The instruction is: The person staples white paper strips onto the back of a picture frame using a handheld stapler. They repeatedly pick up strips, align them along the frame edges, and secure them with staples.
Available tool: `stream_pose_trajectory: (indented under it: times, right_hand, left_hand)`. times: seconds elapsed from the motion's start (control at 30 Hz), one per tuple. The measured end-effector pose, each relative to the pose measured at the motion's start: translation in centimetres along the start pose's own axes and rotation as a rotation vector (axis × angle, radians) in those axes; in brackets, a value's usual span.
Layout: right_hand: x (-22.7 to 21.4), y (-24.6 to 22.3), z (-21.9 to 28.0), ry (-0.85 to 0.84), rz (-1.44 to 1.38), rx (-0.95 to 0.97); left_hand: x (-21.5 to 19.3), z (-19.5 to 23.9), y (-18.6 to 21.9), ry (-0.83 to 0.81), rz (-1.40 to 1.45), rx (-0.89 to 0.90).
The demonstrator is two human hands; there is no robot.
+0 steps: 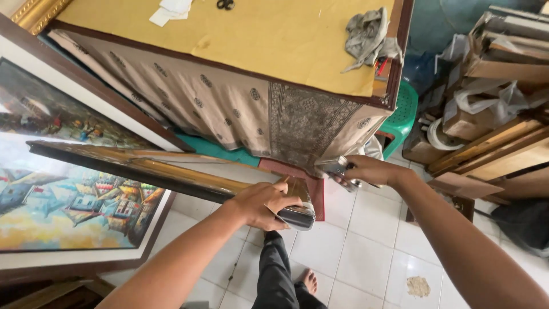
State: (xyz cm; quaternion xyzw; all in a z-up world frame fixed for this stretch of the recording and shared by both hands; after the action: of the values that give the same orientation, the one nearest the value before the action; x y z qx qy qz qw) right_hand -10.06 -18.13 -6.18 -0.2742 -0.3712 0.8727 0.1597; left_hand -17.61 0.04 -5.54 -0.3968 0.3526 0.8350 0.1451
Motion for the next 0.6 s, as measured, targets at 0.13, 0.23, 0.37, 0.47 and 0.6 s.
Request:
stream_pose_trajectory:
  times: [0.13,0.23,0.37,0.47,0.6]
  right_hand:
    - [-3.2,-1.2,0.3,0.155,0.088,-0.024]
    - [-6.0,-4.0,0.4,0.329,0.299,-0.041]
    - [-9.5,-4.4,-4.1,0.565,0.728,-0.002]
    - [-11.8,-4.1,-7.9,0.636,0.926,0.030]
    - [-13.8,-4.6,-11.1,0.569,1.014,0.149]
  left_hand:
    - [-1.8,-1.2,-0.8,0.018,0.007,0.027]
    - [-4.4,-1.9,-0.8,0.050,-0.002,0.075]
    - [-7.6,-3.3,-1.1,0.179,0.003,0.164]
    - [-8.5,-5.3,-3.1,0.388,-0.004,0.206]
    - [-11.7,-6.3,-5.6,0.638,0.282,0.187]
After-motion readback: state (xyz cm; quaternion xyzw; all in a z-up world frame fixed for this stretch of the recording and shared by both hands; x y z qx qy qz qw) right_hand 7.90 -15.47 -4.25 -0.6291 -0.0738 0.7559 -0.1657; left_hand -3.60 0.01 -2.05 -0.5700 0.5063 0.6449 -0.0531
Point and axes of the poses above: each hand's wrist, its own z-axis away from the middle knuckle, its own x-axis out of the palm, y = z × x, the point moved 5 cm from there along -z, towards the middle knuckle, and after that the axes turned 2 degrees about -y, right-handed, at the moved point
